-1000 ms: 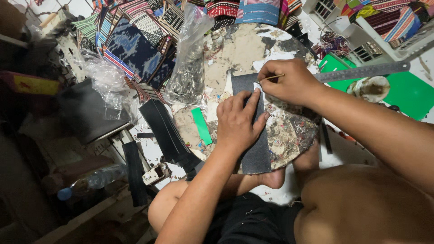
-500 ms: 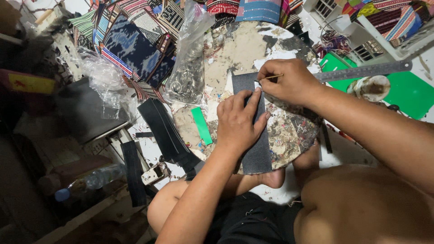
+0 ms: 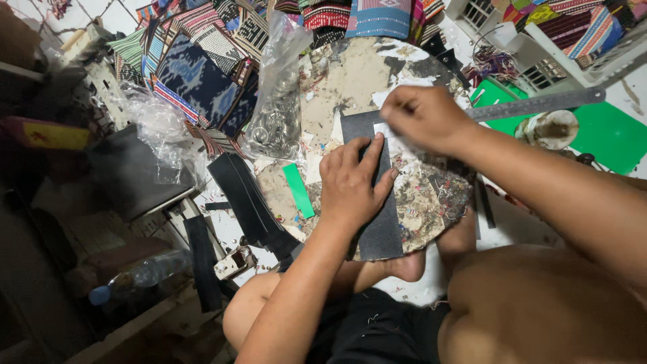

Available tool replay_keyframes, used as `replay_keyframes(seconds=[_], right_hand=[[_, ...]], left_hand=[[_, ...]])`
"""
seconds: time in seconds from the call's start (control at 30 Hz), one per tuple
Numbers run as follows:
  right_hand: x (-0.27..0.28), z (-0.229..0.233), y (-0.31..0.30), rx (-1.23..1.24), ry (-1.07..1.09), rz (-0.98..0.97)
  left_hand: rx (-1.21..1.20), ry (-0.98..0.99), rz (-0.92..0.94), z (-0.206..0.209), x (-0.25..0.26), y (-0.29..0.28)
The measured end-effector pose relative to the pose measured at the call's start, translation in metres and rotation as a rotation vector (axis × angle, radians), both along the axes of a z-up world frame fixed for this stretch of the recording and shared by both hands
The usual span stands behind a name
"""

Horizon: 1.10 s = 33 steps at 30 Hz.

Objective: The person uses a metal ruler and a white marking tool to draw straight lines on a dark rectangular material placed on a round work surface. The person repeatedly repositions the ruler and marks along its edge to create multiple parallel lines.

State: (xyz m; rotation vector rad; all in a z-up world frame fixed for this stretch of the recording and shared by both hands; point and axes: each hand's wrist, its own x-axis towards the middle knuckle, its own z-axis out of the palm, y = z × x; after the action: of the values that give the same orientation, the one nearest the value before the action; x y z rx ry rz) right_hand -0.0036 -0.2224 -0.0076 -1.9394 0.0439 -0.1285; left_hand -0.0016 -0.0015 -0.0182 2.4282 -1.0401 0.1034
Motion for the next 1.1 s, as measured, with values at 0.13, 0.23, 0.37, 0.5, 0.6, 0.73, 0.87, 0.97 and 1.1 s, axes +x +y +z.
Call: replay_keyframes(seconds=[0.13, 0.23, 0.37, 0.5, 0.6, 0.73, 0.87, 0.97, 1.1], right_hand=[[-0.009, 0.010, -0.044, 0.020, 0.103, -0.156], [-0.031, 0.002, -0.086, -0.655, -0.124, -0.118], [-0.050, 0.047, -0.088, -1.054, 0.630, -0.098], [-0.063, 0.035, -0.100, -0.897, 0.829, -0.114], [-0.075, 0.032, -0.113, -0.758, 0.749, -0.293], [-0.083, 0.027, -0.126, -0.850, 0.691, -0.316], [-0.086, 0.052, -0.103, -0.767, 0.784, -0.276], [-0.093, 0.054, -0.098, -0.808, 0.818, -0.216], [-0.108, 0.053, -0.093, -0.901, 0.807, -0.075]], left_hand=[[0.013, -0.093, -0.009, 0.016, -0.001, 0.001], [0.003, -0.099, -0.021, 0.017, 0.000, 0.002], [0.036, -0.020, -0.047, 0.016, -0.004, 0.010], [0.091, 0.067, -0.150, 0.024, -0.028, 0.026], [0.222, -0.013, -0.172, 0.016, -0.031, 0.028], [0.262, -0.005, -0.163, 0.009, 0.003, 0.009], [0.261, 0.028, -0.072, 0.005, 0.035, -0.003], [0.051, -0.001, -0.024, 0.015, 0.025, 0.008], [-0.066, -0.021, -0.017, 0.039, -0.028, 0.035]])
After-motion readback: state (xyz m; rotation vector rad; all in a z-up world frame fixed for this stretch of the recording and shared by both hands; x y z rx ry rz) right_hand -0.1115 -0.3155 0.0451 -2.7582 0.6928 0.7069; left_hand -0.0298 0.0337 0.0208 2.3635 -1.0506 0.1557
